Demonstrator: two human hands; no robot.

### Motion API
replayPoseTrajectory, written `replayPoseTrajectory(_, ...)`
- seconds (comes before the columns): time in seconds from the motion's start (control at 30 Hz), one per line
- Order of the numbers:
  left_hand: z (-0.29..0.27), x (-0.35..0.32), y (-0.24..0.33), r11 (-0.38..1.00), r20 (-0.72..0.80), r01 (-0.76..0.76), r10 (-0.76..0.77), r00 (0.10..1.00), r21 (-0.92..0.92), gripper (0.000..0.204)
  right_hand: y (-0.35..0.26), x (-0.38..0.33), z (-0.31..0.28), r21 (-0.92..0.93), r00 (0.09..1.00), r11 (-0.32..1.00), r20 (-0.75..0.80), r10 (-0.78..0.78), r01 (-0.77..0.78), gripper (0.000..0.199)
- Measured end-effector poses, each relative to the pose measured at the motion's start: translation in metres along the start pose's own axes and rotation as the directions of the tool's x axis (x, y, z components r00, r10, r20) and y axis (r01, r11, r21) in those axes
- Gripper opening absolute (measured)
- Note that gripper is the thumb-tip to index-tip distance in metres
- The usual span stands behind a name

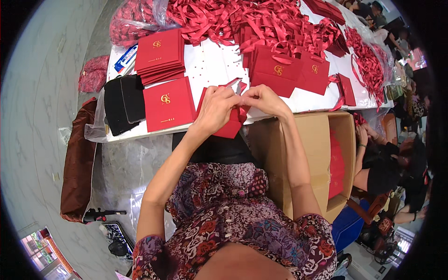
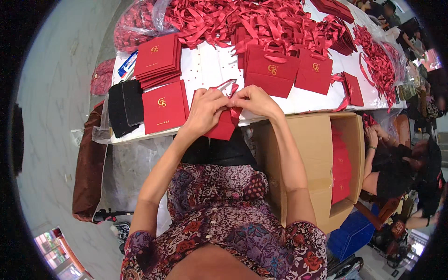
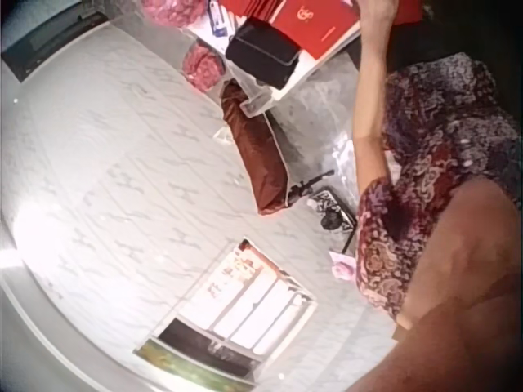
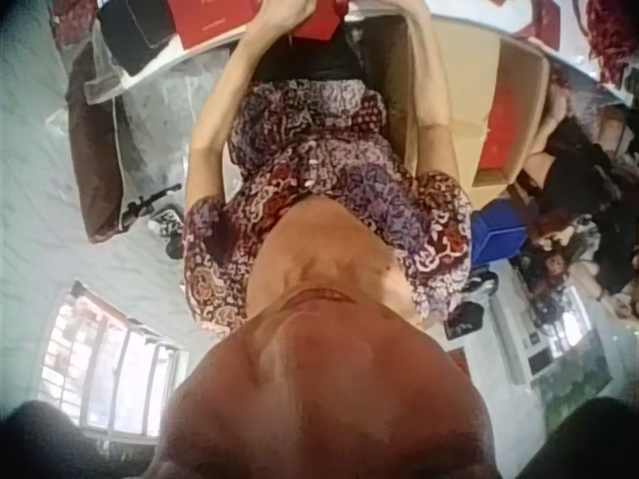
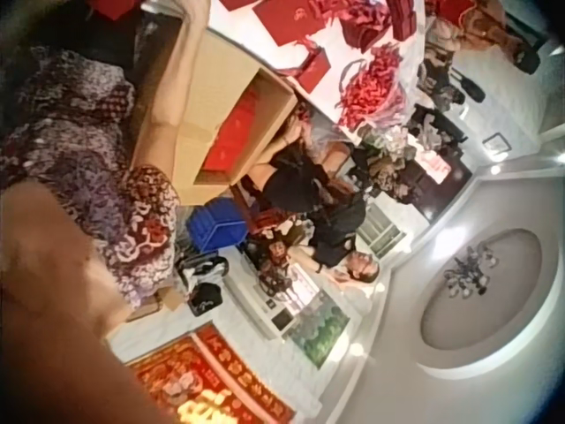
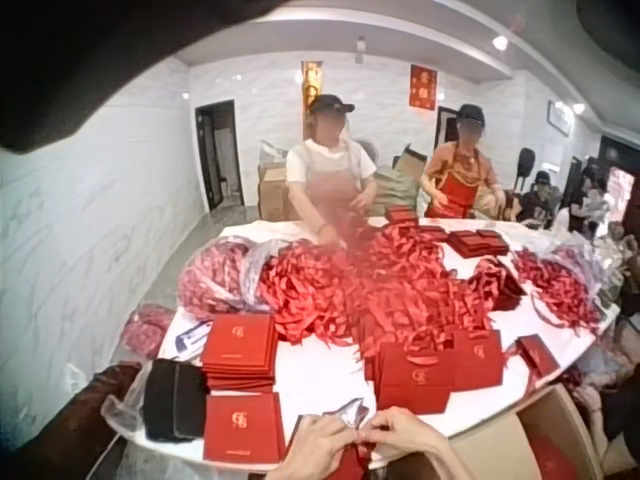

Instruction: The person attaches ribbon handles to red gift bags by threading the ribbons through the bag holes and securing them by hand.

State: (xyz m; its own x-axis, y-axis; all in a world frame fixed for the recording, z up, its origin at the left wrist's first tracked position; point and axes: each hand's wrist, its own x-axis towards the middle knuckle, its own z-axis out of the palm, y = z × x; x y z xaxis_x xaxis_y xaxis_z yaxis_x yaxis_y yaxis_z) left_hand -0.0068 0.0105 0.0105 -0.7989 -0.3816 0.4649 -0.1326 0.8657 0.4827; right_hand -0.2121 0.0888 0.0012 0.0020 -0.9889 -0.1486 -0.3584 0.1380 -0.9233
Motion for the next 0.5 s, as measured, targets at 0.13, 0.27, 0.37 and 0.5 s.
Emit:
replayPoseTrajectory(0.13,-0.003,0.001,0.0,0.999,0.006,-0.047,0.047,0.999,-0.003,0.012,0.002,0.006,-0.001,0.119,0.996,0.992,0.085,0.028,-0.038,0.017)
replayPoseTrajectory(0.27,-0.009,0.003,0.001,0.994,0.001,0.031,-0.031,1.0,-0.103,0.011,0.002,0.009,0.02,0.215,0.998,0.976,-0.056,0.026,-0.013,0.015)
replayPoseTrajectory(0.37,-0.007,0.003,0.002,0.988,0.037,0.075,-0.071,0.997,-0.132,0.012,-0.013,0.015,0.03,0.011,0.897,0.997,-0.436,0.079,-0.082,0.014)
replayPoseTrajectory(0.5,-0.006,0.007,0.003,0.968,0.047,0.185,-0.179,0.983,-0.17,0.014,-0.017,0.012,0.028,-0.238,0.673,0.971,-0.717,-0.183,0.011,0.017)
